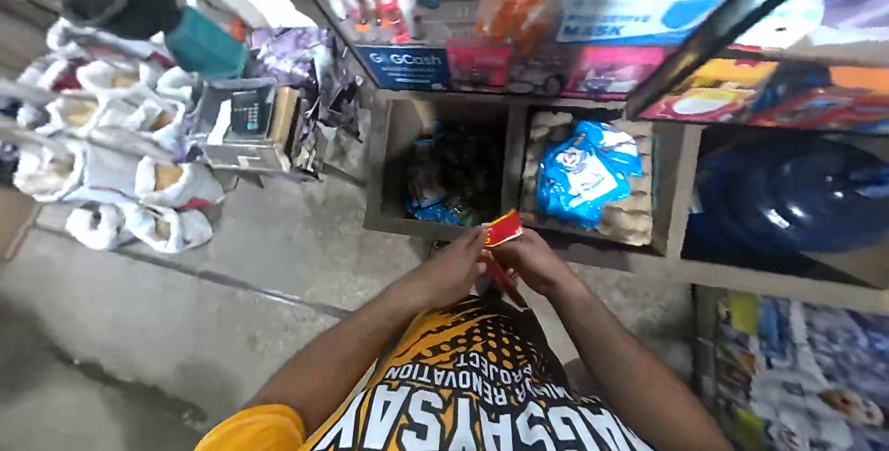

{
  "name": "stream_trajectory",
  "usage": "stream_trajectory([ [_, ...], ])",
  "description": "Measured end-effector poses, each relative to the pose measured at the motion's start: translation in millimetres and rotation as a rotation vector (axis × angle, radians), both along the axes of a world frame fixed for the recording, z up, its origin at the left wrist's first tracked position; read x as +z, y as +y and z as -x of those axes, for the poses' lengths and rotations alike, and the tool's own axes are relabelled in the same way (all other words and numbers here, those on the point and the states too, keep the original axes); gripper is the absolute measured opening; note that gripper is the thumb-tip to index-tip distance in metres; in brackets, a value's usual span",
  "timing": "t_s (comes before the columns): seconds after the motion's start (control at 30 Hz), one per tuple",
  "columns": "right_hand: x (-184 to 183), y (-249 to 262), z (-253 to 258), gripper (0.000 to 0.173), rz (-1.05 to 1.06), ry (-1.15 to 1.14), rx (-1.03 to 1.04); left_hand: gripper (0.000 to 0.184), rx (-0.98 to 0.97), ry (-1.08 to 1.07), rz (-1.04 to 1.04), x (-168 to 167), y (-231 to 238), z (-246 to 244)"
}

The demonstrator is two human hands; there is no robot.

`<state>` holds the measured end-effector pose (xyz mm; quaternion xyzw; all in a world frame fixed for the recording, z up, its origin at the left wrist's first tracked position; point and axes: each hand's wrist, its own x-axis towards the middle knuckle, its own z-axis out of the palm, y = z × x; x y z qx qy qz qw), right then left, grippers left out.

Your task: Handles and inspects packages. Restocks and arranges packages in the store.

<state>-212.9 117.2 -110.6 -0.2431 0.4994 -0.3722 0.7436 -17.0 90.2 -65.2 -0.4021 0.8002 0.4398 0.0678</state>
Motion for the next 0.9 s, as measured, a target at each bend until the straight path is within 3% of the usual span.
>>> stream_trajectory([
  [0.1, 5.3, -29.1, -29.4, 0.04, -0.073, -0.255, 0.111, 0.058, 0.253, 0.086, 0.092, -21.2, -9.7, -46.4],
  [0.17, 4.5, -49.3, -53.9, 0.038, -0.061, -0.288, 0.174, 0.044, 0.401, 0.157, 0.162, -34.0, -24.7, -82.2],
  [0.27, -5.2, -76.7, -83.9, 0.033, 0.086, -0.048, 0.191, 0.029, 0.546, 0.207, 0.201, -41.3, -55.8, -132.0],
  [0.4, -29.7, -102.6, -86.6, 0.037, 0.277, 0.491, 0.165, 0.024, 0.766, -0.021, 0.279, -66.2, -109.2, -206.5],
  [0.53, -57.0, -96.2, -66.2, 0.035, 0.181, 0.603, 0.0, 0.023, 0.916, -0.147, 0.371, -112.1, -166.7, -271.9],
  [0.67, -68.0, -66.0, -55.4, 0.036, 0.046, 0.708, -0.124, 0.024, 0.877, -0.019, 0.606, -109.3, -242.8, -273.9],
  [0.77, -70.1, -41.8, -66.1, 0.035, 0.005, 0.844, -0.178, 0.034, 0.892, 0.053, 0.668, -106.0, -318.8, -252.4],
  [0.9, -67.2, -6.8, -86.9, 0.038, -0.052, 1.045, -0.063, 0.049, 0.866, 0.267, 0.585, -93.7, -393.2, -200.4],
])
